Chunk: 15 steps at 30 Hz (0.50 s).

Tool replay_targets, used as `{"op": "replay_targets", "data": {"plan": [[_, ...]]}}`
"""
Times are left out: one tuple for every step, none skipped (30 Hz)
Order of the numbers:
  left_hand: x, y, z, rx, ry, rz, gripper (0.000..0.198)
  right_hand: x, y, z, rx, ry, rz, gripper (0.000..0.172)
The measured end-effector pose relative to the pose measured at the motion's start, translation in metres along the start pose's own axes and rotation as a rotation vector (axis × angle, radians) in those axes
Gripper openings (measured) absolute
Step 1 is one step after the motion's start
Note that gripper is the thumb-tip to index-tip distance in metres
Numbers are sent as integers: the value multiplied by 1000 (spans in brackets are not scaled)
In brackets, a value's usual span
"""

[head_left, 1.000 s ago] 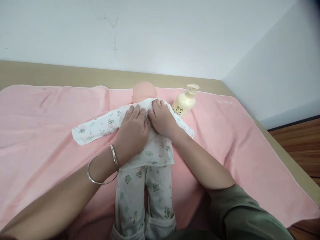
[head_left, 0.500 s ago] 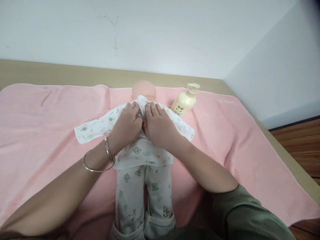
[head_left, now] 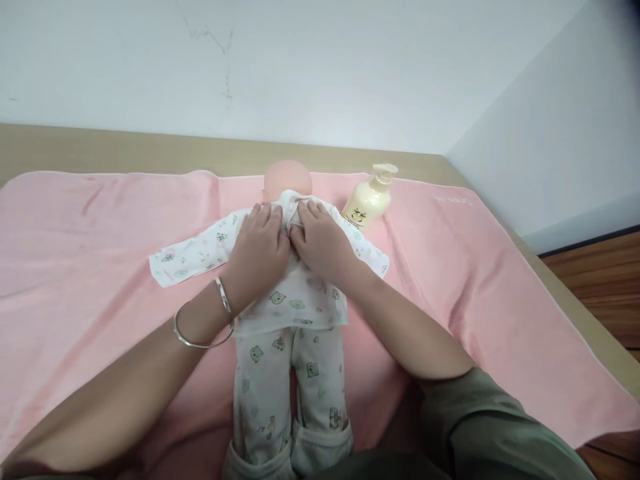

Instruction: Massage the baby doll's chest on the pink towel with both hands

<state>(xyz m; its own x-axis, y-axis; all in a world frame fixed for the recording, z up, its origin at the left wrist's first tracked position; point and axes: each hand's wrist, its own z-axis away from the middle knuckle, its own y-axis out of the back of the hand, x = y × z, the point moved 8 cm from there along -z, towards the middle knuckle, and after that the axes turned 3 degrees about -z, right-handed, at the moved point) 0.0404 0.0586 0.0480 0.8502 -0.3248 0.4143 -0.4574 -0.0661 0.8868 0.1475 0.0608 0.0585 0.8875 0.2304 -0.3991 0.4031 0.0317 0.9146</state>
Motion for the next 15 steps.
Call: {"op": "replay_targets", "data": {"plan": [[4, 0, 3, -27, -1, 6, 61, 5, 0, -3, -13, -18, -21, 60], [7, 0, 6, -59, -2, 12, 63, 8, 0, -6, -29, -26, -34, 62], [9, 1, 7, -86, 2, 18, 64, 10, -1, -7, -46, -27, -36, 63], [9, 2, 8, -105, 8, 32, 64, 10, -2, -7, -58, -22, -25, 64], [9, 4, 7, -112, 14, 53, 64, 9, -3, -5, -66, -13, -3, 64], [7, 6, 6, -110, 15, 83, 62, 6, -4, -3, -71, 0, 29, 64], [6, 8, 4, -96, 12, 119, 59, 1, -6, 1, -74, 16, 64, 63], [3, 11, 1, -73, 9, 156, 55, -4, -8, 6, -75, 35, 100, 62], [0, 14, -1, -48, 11, 191, 51, -10, -10, 11, -71, 57, 133, 61], [-3, 16, -4, -28, 20, 220, 48, -16, -12, 17, -61, 79, 164, 60], [-7, 16, -6, -13, 35, 238, 44, -22, -14, 23, -46, 97, 189, 59], [-11, 16, -8, 0, 52, 246, 42, -26, -15, 28, -27, 110, 206, 58], [-14, 16, -10, 10, 64, 244, 39, -30, -15, 32, -10, 118, 215, 58], [-17, 15, -12, 20, 69, 234, 38, -32, -15, 35, 2, 122, 213, 57], [-17, 13, -13, 35, 63, 218, 38, -32, -15, 35, 6, 124, 201, 57]]}}
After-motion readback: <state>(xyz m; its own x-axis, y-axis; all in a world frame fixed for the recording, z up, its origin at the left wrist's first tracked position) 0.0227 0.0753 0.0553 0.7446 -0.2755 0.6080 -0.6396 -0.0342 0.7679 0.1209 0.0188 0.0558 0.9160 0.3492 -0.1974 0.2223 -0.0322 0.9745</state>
